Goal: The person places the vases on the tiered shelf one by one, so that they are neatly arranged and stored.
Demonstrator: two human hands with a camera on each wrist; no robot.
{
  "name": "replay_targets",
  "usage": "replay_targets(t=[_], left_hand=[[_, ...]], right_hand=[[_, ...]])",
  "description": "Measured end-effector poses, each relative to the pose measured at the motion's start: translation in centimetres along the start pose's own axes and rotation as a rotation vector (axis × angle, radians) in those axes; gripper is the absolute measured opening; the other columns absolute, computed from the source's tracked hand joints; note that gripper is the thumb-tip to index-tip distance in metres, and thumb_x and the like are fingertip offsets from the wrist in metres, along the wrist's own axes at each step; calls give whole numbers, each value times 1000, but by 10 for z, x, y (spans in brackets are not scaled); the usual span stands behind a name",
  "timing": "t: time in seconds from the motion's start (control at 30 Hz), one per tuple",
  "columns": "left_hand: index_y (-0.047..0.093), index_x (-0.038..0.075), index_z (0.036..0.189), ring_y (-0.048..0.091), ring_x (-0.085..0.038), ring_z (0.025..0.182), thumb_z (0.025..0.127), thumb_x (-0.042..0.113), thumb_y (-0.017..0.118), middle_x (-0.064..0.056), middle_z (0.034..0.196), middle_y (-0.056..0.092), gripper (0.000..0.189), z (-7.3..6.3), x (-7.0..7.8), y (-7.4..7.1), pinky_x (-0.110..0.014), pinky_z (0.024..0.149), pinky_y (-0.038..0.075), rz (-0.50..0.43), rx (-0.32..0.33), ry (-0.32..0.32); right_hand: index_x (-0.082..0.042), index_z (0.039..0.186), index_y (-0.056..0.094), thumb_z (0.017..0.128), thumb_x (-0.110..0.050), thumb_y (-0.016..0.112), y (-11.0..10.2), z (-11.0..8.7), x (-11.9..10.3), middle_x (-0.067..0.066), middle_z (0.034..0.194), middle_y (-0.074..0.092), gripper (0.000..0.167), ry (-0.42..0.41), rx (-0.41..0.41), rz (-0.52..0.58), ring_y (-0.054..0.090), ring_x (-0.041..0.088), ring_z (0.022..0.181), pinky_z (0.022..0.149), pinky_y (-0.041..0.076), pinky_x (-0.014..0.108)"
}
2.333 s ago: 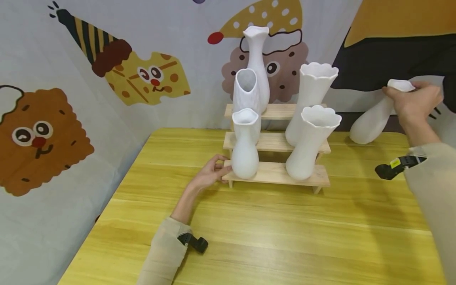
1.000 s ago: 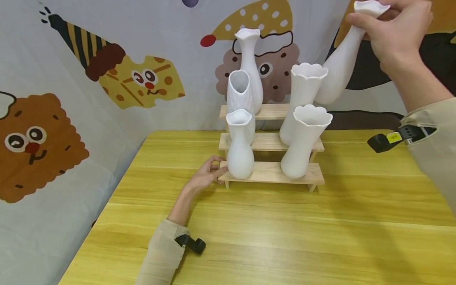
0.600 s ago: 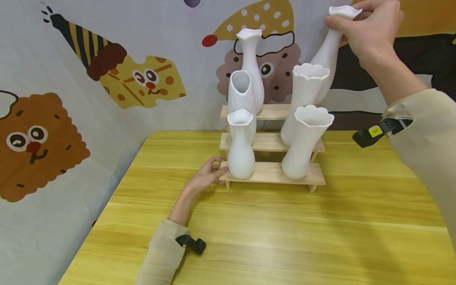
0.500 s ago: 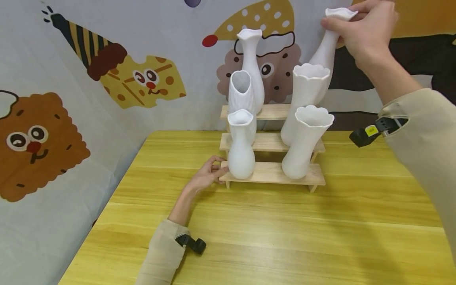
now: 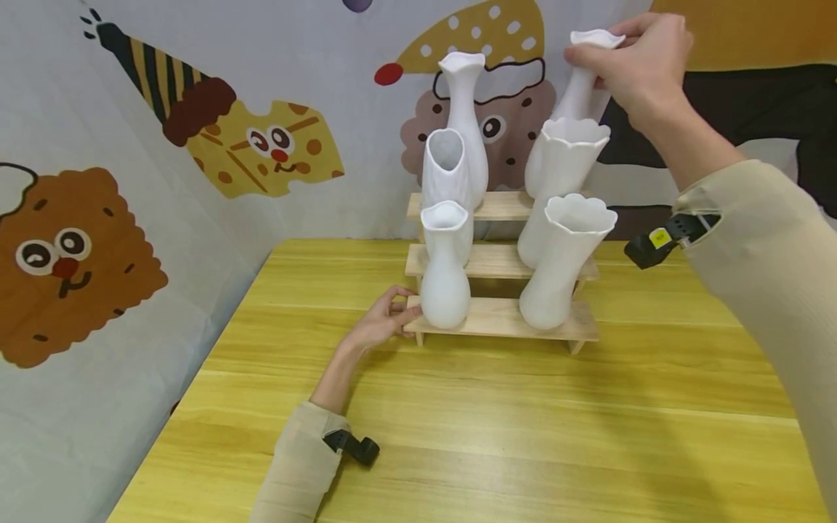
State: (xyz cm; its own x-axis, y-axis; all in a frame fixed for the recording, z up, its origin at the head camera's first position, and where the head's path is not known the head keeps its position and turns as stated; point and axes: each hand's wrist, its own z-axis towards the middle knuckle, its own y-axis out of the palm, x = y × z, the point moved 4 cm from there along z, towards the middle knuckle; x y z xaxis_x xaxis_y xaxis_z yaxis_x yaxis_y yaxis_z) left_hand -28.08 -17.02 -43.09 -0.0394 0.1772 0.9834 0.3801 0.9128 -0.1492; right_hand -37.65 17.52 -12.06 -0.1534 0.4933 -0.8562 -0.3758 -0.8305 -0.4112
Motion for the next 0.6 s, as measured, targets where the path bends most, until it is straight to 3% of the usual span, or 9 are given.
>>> replay_targets(t=[0.37,0.6], left_hand=[[39,0,139,64,-32,105,102,21,63,-25,120,61,49,-1,1,0,-45,85,61,1,-7,1],[40,2,138,64,-32,106,102,19,63,-24,120,61,46,-1,1,0,-43,83,61,-5,-7,2]], right_hand=[[-14,137,55,88,-43,76,11,-4,-5,-7,124,49,61,10,-67,-73,53,9,101,104,47,27],[-12,145,52,87,-48,77,17,-6,-8,-3,131,49,73,-1,-104,-122,57,16,107,105,46,29]])
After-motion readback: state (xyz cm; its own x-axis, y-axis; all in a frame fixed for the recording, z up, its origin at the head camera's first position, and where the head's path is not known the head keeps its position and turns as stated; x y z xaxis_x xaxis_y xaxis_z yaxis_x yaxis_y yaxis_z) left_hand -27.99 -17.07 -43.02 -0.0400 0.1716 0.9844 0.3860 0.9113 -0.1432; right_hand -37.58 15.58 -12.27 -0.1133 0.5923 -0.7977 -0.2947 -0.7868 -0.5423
